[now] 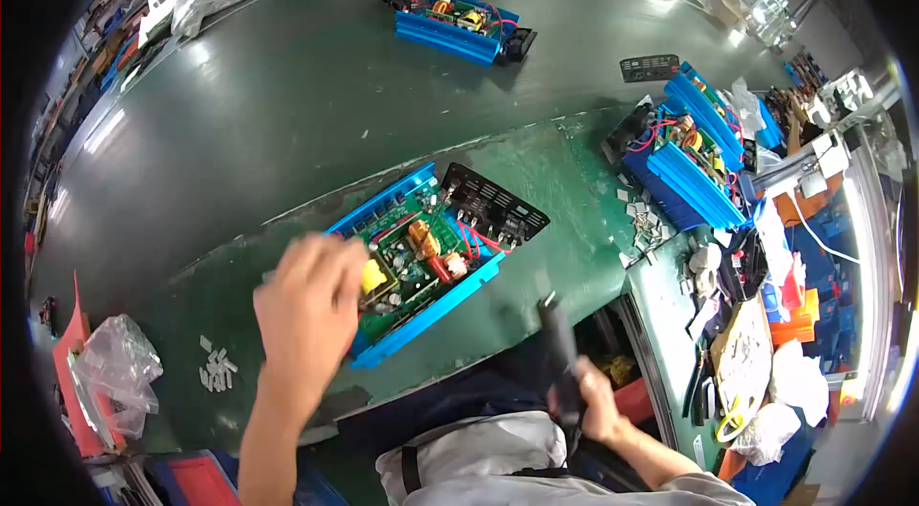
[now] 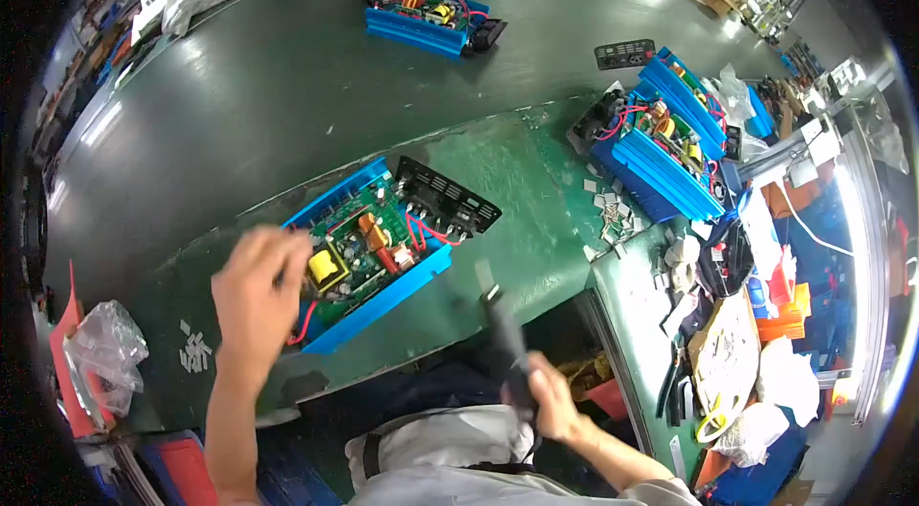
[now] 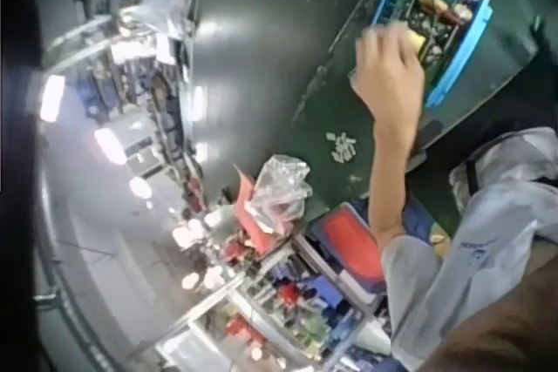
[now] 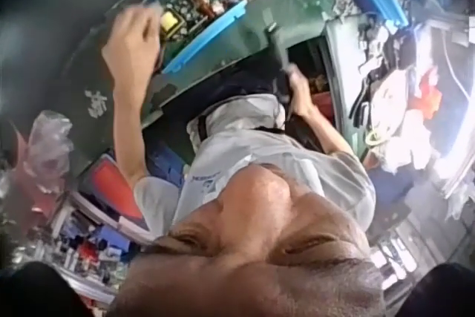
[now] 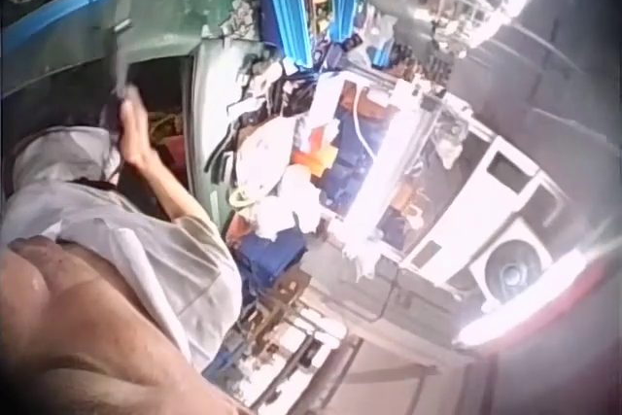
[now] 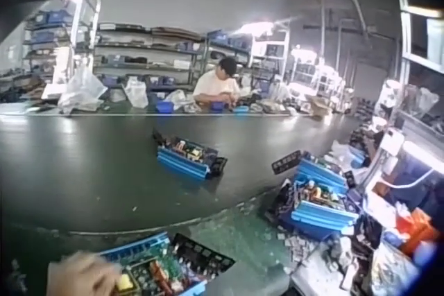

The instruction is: Assembling electronic components into a housing and securing them with screws using an electric screwdriver.

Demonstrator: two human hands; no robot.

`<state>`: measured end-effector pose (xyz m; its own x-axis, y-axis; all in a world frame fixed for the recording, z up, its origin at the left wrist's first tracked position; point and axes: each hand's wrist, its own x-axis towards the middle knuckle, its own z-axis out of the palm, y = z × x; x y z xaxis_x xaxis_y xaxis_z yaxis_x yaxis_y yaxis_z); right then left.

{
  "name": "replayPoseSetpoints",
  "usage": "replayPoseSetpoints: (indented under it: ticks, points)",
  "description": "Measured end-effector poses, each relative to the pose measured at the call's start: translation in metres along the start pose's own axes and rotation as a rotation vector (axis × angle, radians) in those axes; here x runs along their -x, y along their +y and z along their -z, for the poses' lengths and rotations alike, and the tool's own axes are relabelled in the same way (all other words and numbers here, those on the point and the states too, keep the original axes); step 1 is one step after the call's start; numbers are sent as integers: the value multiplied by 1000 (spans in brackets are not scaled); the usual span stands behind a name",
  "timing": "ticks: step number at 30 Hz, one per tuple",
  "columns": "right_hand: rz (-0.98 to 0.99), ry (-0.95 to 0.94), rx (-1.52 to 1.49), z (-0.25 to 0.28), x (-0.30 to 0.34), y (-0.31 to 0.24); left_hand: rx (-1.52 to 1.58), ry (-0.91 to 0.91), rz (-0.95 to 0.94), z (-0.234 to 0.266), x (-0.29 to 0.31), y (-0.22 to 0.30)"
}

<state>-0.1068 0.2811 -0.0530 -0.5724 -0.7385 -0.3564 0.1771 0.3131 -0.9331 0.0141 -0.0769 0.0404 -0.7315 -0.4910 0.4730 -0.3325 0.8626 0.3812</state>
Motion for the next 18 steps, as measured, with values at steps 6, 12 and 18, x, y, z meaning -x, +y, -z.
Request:
replayPoseSetpoints:
  ticks: [6, 12, 18]
  points:
    - [15, 393, 586, 21, -71, -81, -228, -186, -19, -40, -42, -42]
    - [604, 423, 1058, 43, -161, -117, -333, -337, -122, -52, -54, -57]
    - [962, 411, 1244, 60, -361, -164, -373, -413, -64, -38, -54, -53]
